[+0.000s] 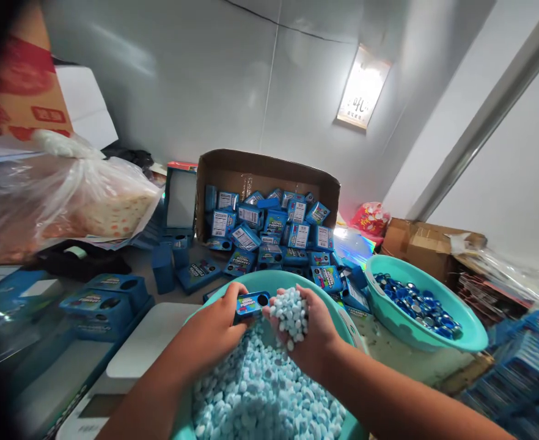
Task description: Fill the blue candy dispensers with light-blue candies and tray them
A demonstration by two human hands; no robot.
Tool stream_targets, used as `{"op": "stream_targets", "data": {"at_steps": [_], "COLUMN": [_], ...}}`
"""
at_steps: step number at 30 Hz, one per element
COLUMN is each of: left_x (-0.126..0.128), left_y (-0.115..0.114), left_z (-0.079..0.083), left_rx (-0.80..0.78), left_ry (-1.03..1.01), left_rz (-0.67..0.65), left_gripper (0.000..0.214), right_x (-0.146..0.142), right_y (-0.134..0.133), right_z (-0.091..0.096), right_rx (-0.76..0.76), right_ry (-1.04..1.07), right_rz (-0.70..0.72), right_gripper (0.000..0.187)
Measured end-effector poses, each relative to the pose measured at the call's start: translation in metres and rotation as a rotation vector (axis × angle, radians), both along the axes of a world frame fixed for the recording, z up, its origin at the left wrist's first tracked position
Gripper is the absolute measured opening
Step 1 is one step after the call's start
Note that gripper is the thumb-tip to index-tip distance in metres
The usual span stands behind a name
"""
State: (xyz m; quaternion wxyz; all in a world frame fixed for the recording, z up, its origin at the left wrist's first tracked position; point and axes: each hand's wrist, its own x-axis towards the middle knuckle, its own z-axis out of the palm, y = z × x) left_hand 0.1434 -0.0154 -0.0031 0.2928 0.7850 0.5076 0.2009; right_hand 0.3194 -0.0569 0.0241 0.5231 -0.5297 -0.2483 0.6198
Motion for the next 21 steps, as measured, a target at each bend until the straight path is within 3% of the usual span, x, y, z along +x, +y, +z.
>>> {"op": "stream_targets", "data": {"at_steps": [3,7,12,21], "left_x": [-0.001,-0.003,-0.004,-0.002], "left_y": [-0.001,-0.001,-0.001,-0.004], "left_z": [0.001,0.002,-0.002,-0.004], "left_rx": [-0.014,-0.097,-0.202,-0.192], "left_ry": [-0.062,-0.187,-0.190,-0.211], "left_rz": [-0.062,-0.183,-0.300,-0.246], "left_gripper": [0.026,0.022,0.027,0.028], "right_x": [-0.003,-0.009,-0.012,-0.012], "right_y": [0.013,0.030,0.033,0.030], "right_z": [0.021,0.028,0.010,-0.002], "right_rx": [-0.081,-0.013,0.198,0.215], "right_ry": [0.370,0.511,0.473,0.342], "right_rz": [-0.239,-0.312,-0.454,-0.389], "right_gripper": [0.021,0.022,0.022,0.017]}}
